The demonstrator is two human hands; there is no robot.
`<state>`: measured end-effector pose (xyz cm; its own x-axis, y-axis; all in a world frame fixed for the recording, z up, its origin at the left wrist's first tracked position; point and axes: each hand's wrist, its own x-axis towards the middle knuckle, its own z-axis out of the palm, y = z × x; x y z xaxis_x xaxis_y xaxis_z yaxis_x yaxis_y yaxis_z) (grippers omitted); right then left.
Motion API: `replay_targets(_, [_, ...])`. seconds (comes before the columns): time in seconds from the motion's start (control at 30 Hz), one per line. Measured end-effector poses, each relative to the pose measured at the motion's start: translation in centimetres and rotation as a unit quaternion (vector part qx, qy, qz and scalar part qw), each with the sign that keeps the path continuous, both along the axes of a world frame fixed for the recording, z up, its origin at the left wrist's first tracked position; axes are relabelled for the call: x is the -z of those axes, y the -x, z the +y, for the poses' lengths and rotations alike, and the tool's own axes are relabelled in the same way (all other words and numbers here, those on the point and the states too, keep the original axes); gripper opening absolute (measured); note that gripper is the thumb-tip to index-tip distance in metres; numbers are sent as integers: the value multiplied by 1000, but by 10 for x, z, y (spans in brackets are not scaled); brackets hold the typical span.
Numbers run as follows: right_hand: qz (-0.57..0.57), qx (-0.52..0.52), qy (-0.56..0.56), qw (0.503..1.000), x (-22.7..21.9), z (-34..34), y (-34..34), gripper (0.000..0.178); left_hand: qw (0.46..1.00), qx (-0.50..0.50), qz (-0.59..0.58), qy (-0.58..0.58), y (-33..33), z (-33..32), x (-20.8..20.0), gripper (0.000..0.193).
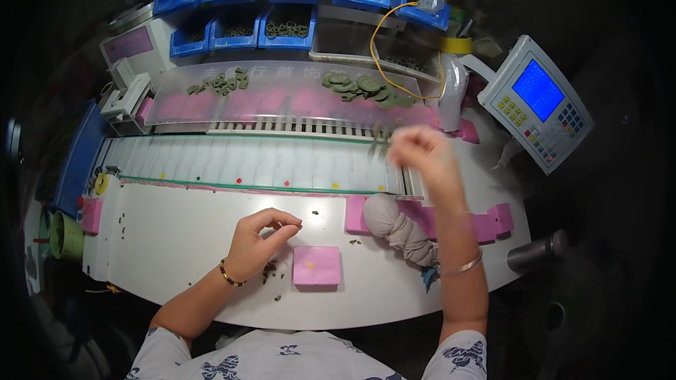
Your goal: Placing small green jewelry patterns into a pink rubber mold and pressing them in securely using a cloth-wrapped bundle tool.
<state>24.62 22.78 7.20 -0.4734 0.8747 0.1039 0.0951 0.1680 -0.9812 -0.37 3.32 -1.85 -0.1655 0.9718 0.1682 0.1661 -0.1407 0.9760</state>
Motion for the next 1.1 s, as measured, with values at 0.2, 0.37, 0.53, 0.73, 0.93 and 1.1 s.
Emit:
replay_targets(0.2, [237,93,13,967,-14,64,7,60,1000,-13,-2,6,1,-3,6,12])
replay_targets(0.37, [89,87,5,992,31,-9,8,42,993,74,62,-66,1,-7,-2,20])
replay_targets(0.53, [-111,47,-160,980,43,-105,10,38,926,205,298,-108,-12,-20,-4,42])
replay_targets(0.73, [-231,-53,-418,877,52,-165,16,41,977,122,177,-10,-6,-8,1,26])
replay_targets(0.93, [-238,-111,-410,874,105,-178,19,34,979,63,191,41,1,22,5,24])
replay_targets(1.1, [-212,-93,-340,912,100,-175,27,31,909,7,397,-125,11,21,24,34])
